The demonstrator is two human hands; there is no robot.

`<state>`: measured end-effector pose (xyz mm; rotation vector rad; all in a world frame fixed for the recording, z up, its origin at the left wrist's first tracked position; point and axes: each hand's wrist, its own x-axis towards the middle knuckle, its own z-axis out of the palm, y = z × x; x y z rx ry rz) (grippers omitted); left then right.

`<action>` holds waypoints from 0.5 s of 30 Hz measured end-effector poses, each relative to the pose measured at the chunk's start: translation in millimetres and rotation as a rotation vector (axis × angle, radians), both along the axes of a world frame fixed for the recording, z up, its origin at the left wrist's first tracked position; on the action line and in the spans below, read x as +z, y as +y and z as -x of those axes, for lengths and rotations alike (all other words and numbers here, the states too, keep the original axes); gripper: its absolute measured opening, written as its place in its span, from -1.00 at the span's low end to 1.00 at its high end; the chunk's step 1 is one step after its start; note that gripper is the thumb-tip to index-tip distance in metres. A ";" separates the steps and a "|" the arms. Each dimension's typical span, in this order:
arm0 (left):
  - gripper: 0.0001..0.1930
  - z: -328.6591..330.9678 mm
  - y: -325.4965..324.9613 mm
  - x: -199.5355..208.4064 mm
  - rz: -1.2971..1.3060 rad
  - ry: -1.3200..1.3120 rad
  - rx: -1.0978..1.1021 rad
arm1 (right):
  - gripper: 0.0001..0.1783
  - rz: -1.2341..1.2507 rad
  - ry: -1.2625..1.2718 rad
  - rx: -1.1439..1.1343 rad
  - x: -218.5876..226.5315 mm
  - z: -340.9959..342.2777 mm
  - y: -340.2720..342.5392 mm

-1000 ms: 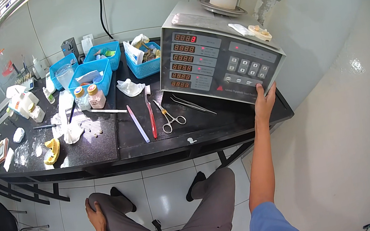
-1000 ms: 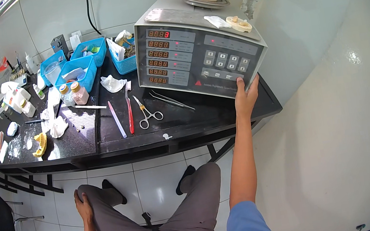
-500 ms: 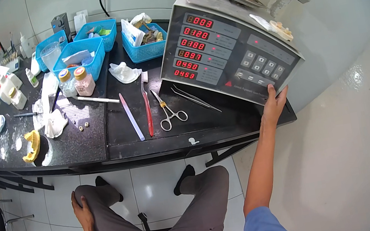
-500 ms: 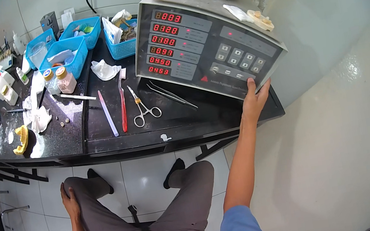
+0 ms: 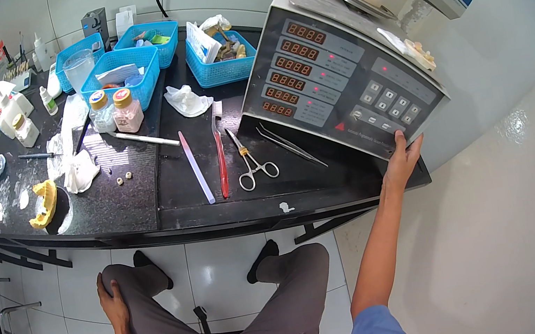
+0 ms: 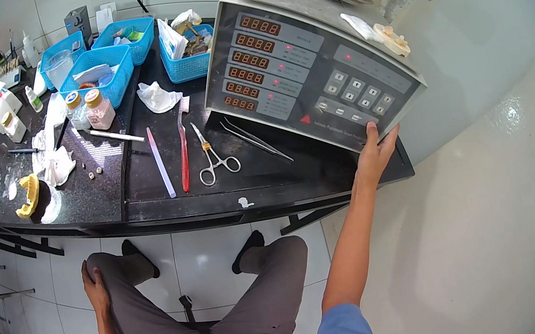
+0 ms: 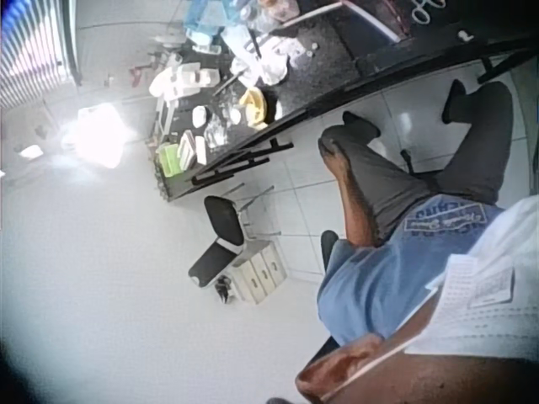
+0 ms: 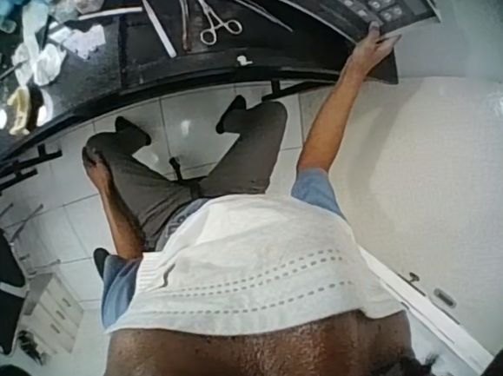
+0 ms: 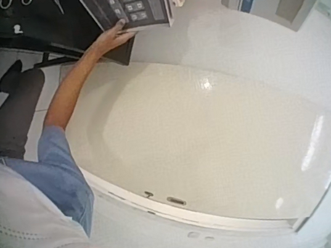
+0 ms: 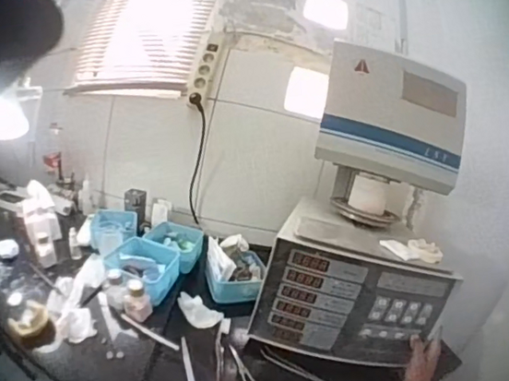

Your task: Preparing and fitting a dental crown using a laboratory furnace and a dental model.

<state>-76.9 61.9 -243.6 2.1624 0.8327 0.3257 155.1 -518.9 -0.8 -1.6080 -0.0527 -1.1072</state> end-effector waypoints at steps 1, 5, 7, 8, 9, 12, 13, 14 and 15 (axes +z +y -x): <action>-0.42 -0.4 -0.9 1.5 0.005 0.003 -0.001 | -0.45 -0.003 0.005 -0.001 0.7 0.4 0.7; -0.42 -1.8 -4.0 7.3 -0.002 -0.001 -0.008 | -0.44 -0.015 0.015 -0.001 0.0 0.1 0.5; -0.42 -1.9 -2.1 5.6 0.013 0.002 -0.004 | -0.44 -0.023 0.015 -0.003 0.0 0.7 1.1; -0.43 -2.0 -1.7 4.9 0.026 0.003 0.000 | -0.44 -0.032 0.013 -0.004 -0.2 0.9 1.5; -0.43 -2.2 -1.9 4.6 0.028 0.005 0.000 | -0.44 -0.029 0.015 -0.004 -0.6 0.7 1.1; -0.43 -3.2 -3.4 6.4 0.042 0.000 0.006 | -0.45 -0.034 0.023 0.000 -1.5 0.3 0.1; -0.43 -3.6 -3.9 7.0 0.042 0.004 0.009 | -0.45 -0.041 0.024 0.002 -0.9 0.8 0.6; -0.43 -3.5 -3.8 7.1 0.041 0.008 0.013 | -0.45 -0.050 0.026 0.006 -0.7 1.1 1.5; -0.43 -3.4 -3.5 6.7 0.043 0.011 0.014 | -0.45 -0.048 0.029 0.007 -0.9 1.0 1.7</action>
